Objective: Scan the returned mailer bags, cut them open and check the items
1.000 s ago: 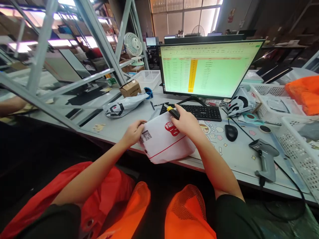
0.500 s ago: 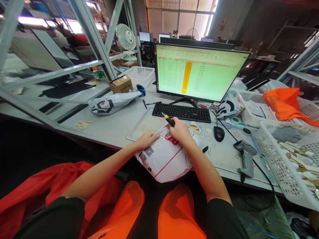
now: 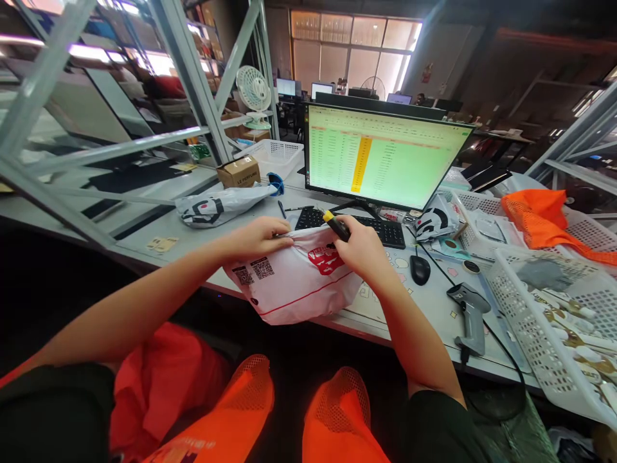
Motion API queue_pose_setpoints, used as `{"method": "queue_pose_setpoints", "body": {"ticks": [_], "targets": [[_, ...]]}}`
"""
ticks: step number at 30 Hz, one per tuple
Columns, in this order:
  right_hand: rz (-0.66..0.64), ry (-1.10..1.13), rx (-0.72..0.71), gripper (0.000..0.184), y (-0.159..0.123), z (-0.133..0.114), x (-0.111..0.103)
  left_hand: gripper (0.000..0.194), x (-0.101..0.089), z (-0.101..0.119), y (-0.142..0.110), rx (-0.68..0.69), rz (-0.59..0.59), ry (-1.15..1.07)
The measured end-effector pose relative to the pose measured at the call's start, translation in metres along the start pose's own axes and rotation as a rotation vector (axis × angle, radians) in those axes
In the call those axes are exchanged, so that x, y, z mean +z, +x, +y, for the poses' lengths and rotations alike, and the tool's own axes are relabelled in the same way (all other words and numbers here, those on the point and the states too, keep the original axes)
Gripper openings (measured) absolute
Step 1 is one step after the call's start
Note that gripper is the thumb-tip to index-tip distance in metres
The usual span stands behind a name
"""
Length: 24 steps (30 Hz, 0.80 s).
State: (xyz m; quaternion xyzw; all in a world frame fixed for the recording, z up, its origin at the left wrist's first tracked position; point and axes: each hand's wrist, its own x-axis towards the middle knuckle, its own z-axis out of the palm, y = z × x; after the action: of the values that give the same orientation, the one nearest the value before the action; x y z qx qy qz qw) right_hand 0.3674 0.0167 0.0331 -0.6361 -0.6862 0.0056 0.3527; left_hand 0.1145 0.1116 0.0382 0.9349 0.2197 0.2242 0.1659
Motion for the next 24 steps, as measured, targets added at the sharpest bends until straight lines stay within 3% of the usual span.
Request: {"method": "queue_pose_setpoints", "body": {"ticks": [3, 6, 11, 15, 20, 24], "targets": [[-0.079, -0.003, -0.011, 0.021, -0.002, -0.004, -0.01, 0.028, -0.016, 0.005, 0.003, 0.057, -0.087, 0.139], [-0.116, -0.013, -0.001, 0.02, -0.007, -0.007, -0.009, 0.027, -0.015, 0.008, 0.005, 0.032, -0.132, 0.314], [-0.012, -0.112, 0.043, 0.01, -0.009, -0.001, 0.004, 0.038, -0.005, 0.013, -0.001, -0.056, -0.13, 0.483], [0.066, -0.089, 0.074, 0.01, -0.006, 0.012, 0.01, 0.03, -0.004, 0.008, -0.021, -0.143, -0.219, 0.449], [0.107, -0.13, 0.053, 0.019, -0.012, 0.009, 0.005, 0.03, 0.0, 0.006, -0.036, -0.186, -0.083, 0.455], [0.079, -0.17, -0.108, 0.037, -0.036, -0.012, -0.004, 0.032, 0.001, 0.012, -0.032, -0.205, -0.036, 0.37]]}}
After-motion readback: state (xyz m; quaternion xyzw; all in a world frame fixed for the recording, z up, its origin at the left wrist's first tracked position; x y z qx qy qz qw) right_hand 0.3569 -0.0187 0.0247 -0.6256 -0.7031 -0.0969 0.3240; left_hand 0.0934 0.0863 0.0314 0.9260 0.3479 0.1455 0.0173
